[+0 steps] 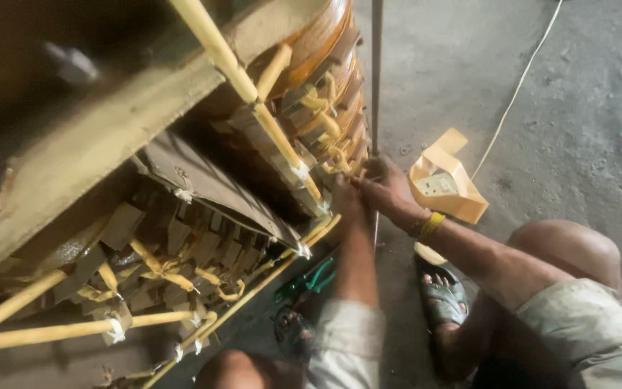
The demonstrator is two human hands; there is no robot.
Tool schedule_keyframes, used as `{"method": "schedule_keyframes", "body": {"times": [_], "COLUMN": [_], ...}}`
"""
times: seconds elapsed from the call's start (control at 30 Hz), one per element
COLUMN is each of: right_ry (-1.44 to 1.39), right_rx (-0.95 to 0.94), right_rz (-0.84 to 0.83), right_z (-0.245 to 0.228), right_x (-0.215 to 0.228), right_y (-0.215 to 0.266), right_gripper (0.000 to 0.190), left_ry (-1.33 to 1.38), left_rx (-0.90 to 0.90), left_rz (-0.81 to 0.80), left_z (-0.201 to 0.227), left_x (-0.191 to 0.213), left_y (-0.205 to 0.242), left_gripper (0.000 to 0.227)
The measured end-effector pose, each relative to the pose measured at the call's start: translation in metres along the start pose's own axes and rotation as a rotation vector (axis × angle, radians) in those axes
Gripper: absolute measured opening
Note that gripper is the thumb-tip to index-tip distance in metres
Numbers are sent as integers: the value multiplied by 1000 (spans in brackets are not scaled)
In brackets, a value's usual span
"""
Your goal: The person applies insulating paper strips to the copper windings of a large electrical transformer by hand.
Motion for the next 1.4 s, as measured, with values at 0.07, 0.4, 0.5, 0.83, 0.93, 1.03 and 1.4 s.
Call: {"method": "schedule_keyframes", "body": {"times": [0.07,0.4,0.5,0.83,0.93,1.03,1.4], "right_ry": [1,-77,-68,-20,59,76,47], "right_rx": [-23,70,87,-44,22,3,-134], "right_rz": [-30,-21,-53,-102,-47,-21,118], "right_z": [-3,27,33,32,29,27,43], "right_x": [7,26,26,9,-2,-3,44], "right_y": [7,-1,5,-1,-3,-4,-3], "right_gripper": [56,56,56,60,57,59,51], "left_ry": [65,-298,-676,-979,-900,-868,-865], "left_rx": [71,-567,-760,-302,-319,-432,-596], "left_rz": [-29,-27,-11,65,86,11,-43], "left_z": [-1,-29,-19,15,6,-2,-4], "left_x": [-2,59,42,20,37,54,49], "left_y": [22,36,49,24,0,-10,4], "left_gripper": [34,40,40,42,37,33,40]}}
Point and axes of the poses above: each hand's wrist, its own y-axis away from the middle knuckle, its own x-axis out of the back of the hand, z = x × y, the point moved 4 cm from there along -y, towards the middle knuckle, and after that the axes turned 8 degrees about x, right-handed, at the moved point
